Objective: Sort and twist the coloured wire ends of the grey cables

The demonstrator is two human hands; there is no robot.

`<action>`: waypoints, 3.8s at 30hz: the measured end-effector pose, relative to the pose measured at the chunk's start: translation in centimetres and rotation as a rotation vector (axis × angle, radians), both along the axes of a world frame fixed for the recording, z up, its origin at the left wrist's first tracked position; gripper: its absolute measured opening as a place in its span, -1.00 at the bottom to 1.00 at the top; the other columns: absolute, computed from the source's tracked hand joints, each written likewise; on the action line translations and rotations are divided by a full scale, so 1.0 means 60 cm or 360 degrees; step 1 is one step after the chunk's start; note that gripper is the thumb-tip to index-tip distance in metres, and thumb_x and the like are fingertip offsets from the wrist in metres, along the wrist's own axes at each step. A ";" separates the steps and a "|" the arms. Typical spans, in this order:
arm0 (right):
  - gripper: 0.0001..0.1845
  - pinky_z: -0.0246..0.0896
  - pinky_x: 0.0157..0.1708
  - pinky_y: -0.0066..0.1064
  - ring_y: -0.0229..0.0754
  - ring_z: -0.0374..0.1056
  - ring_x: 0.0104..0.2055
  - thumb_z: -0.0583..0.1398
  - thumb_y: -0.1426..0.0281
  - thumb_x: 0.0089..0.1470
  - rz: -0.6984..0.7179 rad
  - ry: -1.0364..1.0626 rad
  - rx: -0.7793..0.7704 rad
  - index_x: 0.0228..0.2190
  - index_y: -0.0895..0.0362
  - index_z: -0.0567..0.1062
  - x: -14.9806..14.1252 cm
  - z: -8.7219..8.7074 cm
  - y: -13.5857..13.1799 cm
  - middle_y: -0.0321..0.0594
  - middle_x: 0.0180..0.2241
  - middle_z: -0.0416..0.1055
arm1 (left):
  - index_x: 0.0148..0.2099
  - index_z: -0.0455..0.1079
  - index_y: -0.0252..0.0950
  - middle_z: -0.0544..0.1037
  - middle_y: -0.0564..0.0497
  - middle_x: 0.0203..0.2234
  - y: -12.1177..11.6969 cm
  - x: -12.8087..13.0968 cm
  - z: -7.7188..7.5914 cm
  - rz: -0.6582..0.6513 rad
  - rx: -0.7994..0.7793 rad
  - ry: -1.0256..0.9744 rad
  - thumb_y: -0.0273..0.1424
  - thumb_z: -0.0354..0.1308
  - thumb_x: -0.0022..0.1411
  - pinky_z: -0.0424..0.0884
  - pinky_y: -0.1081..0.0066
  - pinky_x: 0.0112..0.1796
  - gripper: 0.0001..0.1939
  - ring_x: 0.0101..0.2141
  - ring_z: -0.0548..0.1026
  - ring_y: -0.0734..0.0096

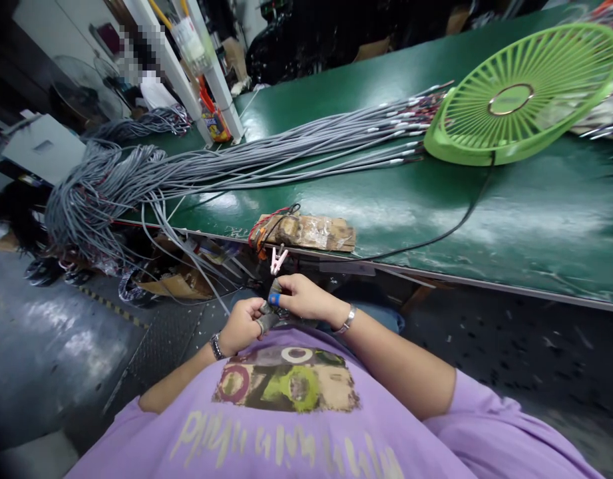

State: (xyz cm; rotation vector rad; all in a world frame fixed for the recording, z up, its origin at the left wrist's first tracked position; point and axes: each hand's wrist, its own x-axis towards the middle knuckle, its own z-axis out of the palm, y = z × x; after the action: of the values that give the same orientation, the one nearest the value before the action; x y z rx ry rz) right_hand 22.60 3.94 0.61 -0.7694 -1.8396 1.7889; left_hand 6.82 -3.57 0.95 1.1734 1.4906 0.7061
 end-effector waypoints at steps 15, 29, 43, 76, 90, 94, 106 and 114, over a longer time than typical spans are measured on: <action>-0.49 0.22 -0.46 -0.45 -0.29 0.30 -0.50 0.31 -0.08 -0.18 -0.0489 0.0651 -0.0994 -0.51 0.15 0.52 -0.002 -0.061 0.012 -0.24 -0.52 0.46 | -0.62 0.24 -0.28 0.32 0.14 -0.84 0.021 -0.005 0.019 0.0204 -0.0229 -0.0551 -0.15 0.39 -0.29 0.00 0.58 -0.78 -0.58 -0.83 0.16 0.64; -0.68 0.23 -0.50 -0.48 -0.31 0.32 -0.52 0.37 0.13 -0.11 -0.0654 0.0942 -0.1263 -0.50 0.15 0.59 -0.036 -0.021 0.030 -0.27 -0.55 0.48 | -0.60 0.25 -0.28 0.31 0.15 -0.86 0.066 0.005 0.022 0.0209 -0.0234 -0.0742 -0.23 0.38 -0.31 -0.07 0.59 -0.79 -0.63 -0.85 0.13 0.64; -0.62 0.21 -0.50 -0.46 -0.27 0.29 -0.51 0.28 0.02 -0.04 -0.0692 0.0889 -0.1319 -0.50 0.10 0.55 -0.038 -0.030 0.027 -0.26 -0.52 0.45 | -0.62 0.25 -0.28 0.30 0.15 -0.87 0.058 0.011 0.021 0.0208 -0.0276 -0.0683 -0.22 0.37 -0.31 -0.07 0.58 -0.79 -0.64 -0.85 0.13 0.65; -0.77 0.29 -0.41 -0.44 -0.26 0.35 -0.45 0.38 0.22 -0.11 -0.0655 0.1012 -0.1254 -0.41 0.07 0.56 -0.031 -0.039 0.025 -0.29 -0.45 0.50 | -0.54 0.21 -0.27 0.34 0.15 -0.82 0.036 0.042 0.012 0.0577 -0.0182 -0.0832 -0.19 0.35 -0.31 -0.01 0.57 -0.73 -0.60 -0.81 0.16 0.63; -0.66 0.27 -0.44 -0.46 -0.27 0.33 -0.46 0.19 0.05 0.07 -0.0536 0.0945 -0.1307 -0.39 0.06 0.53 -0.025 -0.029 0.022 -0.26 -0.43 0.48 | -0.56 0.19 -0.26 0.34 0.14 -0.82 0.026 0.040 0.017 0.0515 -0.0176 -0.0813 -0.14 0.37 -0.29 0.00 0.56 -0.74 -0.56 -0.81 0.16 0.63; -0.69 0.25 -0.47 -0.47 -0.29 0.31 -0.49 0.22 0.10 0.05 -0.0506 0.0929 -0.1363 -0.39 0.08 0.55 -0.023 -0.027 0.022 -0.26 -0.44 0.49 | -0.56 0.19 -0.26 0.36 0.14 -0.81 0.018 0.037 0.018 0.0526 -0.0089 -0.0785 -0.09 0.39 -0.28 0.01 0.56 -0.75 -0.51 -0.82 0.17 0.63; -0.58 0.19 -0.51 -0.47 -0.31 0.26 -0.52 0.39 0.04 -0.22 -0.0680 0.0888 -0.1133 -0.44 0.13 0.56 -0.027 -0.029 0.023 -0.30 -0.52 0.44 | -0.55 0.21 -0.27 0.37 0.13 -0.81 0.028 0.046 0.022 0.0630 -0.0021 -0.0823 -0.12 0.40 -0.30 0.04 0.58 -0.75 -0.53 -0.82 0.20 0.62; -0.49 0.19 -0.44 -0.40 -0.24 0.27 -0.50 0.27 -0.10 -0.14 -0.0886 0.0778 -0.0697 -0.55 0.11 0.51 -0.036 -0.030 0.013 -0.29 -0.57 0.43 | -0.55 0.23 -0.28 0.37 0.12 -0.80 0.031 0.043 0.019 0.0678 0.0007 -0.0834 -0.15 0.39 -0.26 0.03 0.59 -0.75 -0.57 -0.81 0.21 0.63</action>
State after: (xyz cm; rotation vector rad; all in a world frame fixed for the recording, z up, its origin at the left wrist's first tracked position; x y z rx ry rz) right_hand 20.46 4.69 -1.19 -0.8020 -0.8279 1.7955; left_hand 9.39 -1.68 2.06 0.5998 1.2876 1.2011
